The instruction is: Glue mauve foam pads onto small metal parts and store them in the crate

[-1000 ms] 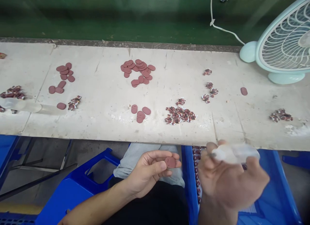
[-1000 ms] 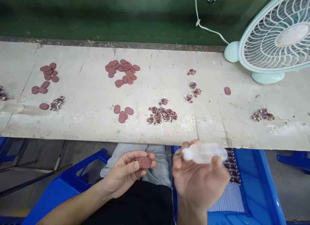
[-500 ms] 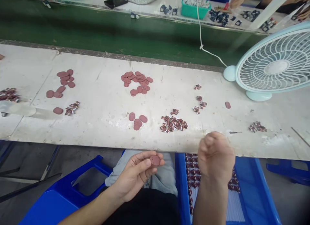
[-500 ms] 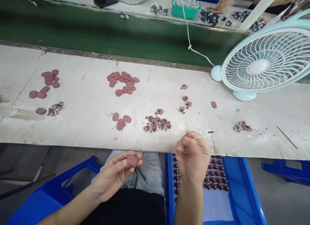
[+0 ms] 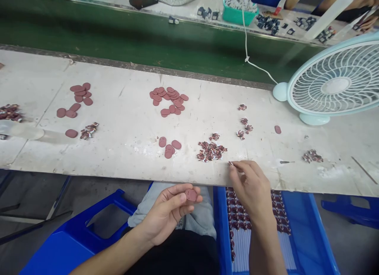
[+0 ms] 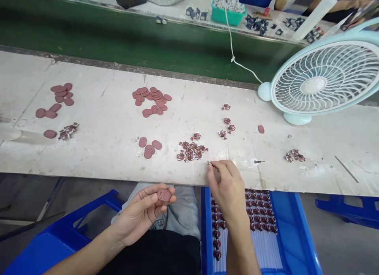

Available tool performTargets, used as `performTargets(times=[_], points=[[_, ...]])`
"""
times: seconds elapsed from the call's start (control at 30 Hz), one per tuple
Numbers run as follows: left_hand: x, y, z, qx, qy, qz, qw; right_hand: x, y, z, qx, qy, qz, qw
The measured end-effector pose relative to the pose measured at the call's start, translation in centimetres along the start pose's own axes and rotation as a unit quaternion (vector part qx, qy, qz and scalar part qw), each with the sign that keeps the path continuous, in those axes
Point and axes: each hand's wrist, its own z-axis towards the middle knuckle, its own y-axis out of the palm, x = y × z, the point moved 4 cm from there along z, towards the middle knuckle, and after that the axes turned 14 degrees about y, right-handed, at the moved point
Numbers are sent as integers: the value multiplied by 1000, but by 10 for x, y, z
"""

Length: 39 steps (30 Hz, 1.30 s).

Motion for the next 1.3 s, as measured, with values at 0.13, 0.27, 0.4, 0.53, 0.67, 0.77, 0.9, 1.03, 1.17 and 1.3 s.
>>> performTargets(times=[0.13, 0.27, 0.4, 0.53, 0.67, 0.77, 0.9, 1.03, 1.17, 1.3], points=[[-3, 2, 1, -7, 22, 39, 999, -1, -6, -35, 15, 190, 269, 944], [-5, 3, 2, -27, 74, 85, 993, -23, 13, -75, -130, 279, 440, 844], [-5, 4, 2, -77, 110, 117, 984, -41, 23, -90, -175, 274, 433, 841], [-6, 4, 1, -101, 109, 135, 980, -45, 25, -89, -193, 253, 420, 850], [-7, 4, 1, -99, 110, 142, 979, -45, 24, -87, -210, 246, 411, 852], [-8, 2, 2, -77, 102, 135, 983, -46, 25, -86, -219, 242, 412, 851], [-8, 1, 1, -65, 104, 152, 981, -47, 29, -82, -237, 249, 427, 836], [-7, 3, -1, -63, 115, 161, 978, -49, 31, -81, -238, 256, 448, 823], [-8, 5, -1, -66, 122, 173, 975, -49, 32, -83, -221, 262, 457, 821], [-10, 4, 0, -62, 126, 188, 972, -43, 30, -87, -207, 265, 456, 824]])
